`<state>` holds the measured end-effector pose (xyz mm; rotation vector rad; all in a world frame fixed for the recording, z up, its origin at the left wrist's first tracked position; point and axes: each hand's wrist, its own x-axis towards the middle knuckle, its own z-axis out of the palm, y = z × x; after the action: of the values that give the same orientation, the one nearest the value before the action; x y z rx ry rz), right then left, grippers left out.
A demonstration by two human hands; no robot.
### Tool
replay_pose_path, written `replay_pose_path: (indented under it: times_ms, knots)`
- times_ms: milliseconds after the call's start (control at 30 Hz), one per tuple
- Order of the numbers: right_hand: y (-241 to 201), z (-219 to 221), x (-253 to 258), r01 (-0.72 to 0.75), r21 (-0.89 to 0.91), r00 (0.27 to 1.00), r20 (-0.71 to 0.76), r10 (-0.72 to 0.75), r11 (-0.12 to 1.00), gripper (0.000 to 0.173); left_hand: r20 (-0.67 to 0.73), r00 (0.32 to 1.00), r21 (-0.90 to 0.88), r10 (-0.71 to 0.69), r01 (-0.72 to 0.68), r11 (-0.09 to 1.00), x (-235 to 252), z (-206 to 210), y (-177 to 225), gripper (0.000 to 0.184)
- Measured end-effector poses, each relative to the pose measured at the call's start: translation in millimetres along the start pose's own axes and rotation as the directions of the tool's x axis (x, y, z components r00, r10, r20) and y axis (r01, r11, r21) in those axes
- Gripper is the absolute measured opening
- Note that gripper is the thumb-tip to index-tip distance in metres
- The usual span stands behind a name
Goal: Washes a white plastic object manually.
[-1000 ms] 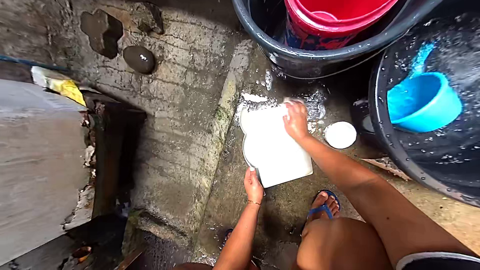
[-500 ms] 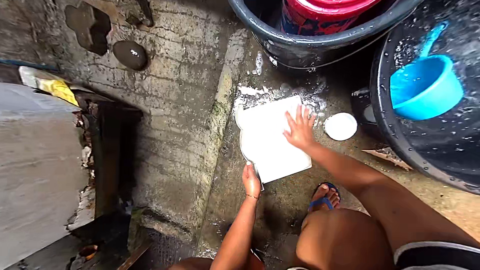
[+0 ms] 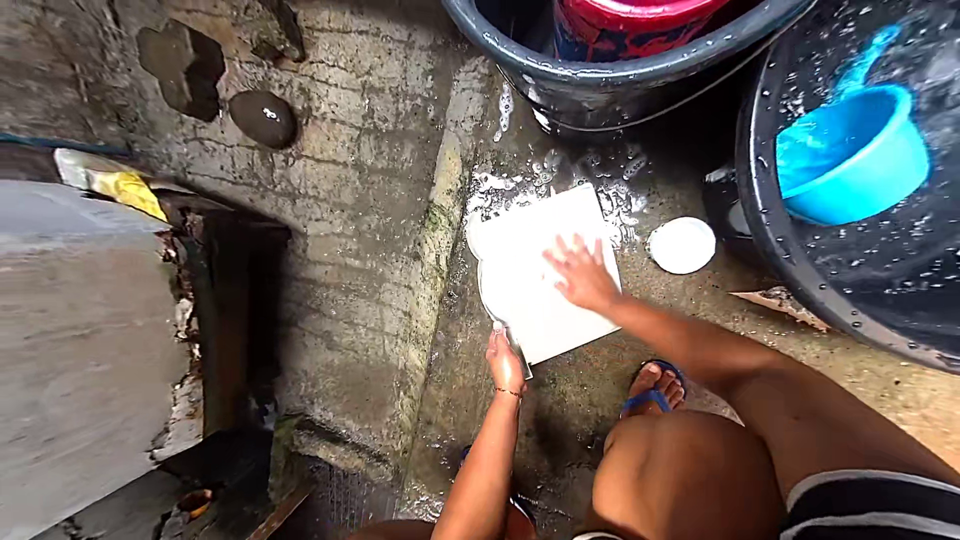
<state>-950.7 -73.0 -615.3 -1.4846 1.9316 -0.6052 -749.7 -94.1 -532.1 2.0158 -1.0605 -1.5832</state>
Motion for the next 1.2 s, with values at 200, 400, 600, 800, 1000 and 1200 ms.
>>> replay_pose_path:
  times_ms: [200, 400, 600, 800, 1000, 1200]
  knots:
    - [43.1, -24.2, 22.3, -0.145, 0.124, 0.955, -0.243, 0.171, 0.982, 0.066, -0.010, 0.993, -0.024, 0.118, -0.118, 0.993, -3.9, -5.8, 2.9, 0.048]
    - [-19.4, 23.0, -127.5, -0.063, 0.313, 0.985, -0.132, 0.109, 0.948, 0.057, -0.025, 1.000, -0.223, 0.005, -0.011, 0.975, -6.4, -0.7, 23.1, 0.053]
    - [-94.8, 10.2, -75.8, 0.473, 0.006, 0.822, -0.362, -0.439, 0.881, 0.038, 0.129, 0.983, -0.605, -0.133, 0.184, 0.774, -21.5, 15.7, 60.8, 0.056]
    - [-75.4, -28.4, -30.3, 0.564, -0.070, 0.653, -0.572, -0.496, 0.823, 0.022, 0.019, 0.957, -0.658, -0.290, 0.230, 0.717, -34.3, 6.4, 100.9, 0.048]
    - [-94.6, -22.0, -45.7, 0.548, -0.023, 0.693, -0.547, -0.469, 0.836, 0.022, 0.042, 0.967, -0.729, -0.250, 0.201, 0.655, -40.7, 20.1, 104.8, 0.050]
    - [-40.3, -40.6, -22.9, 0.414, 0.014, 0.776, -0.527, -0.345, 0.910, 0.026, -0.041, 0.957, -0.719, -0.286, 0.171, 0.674, -41.7, 15.3, 98.8, 0.051]
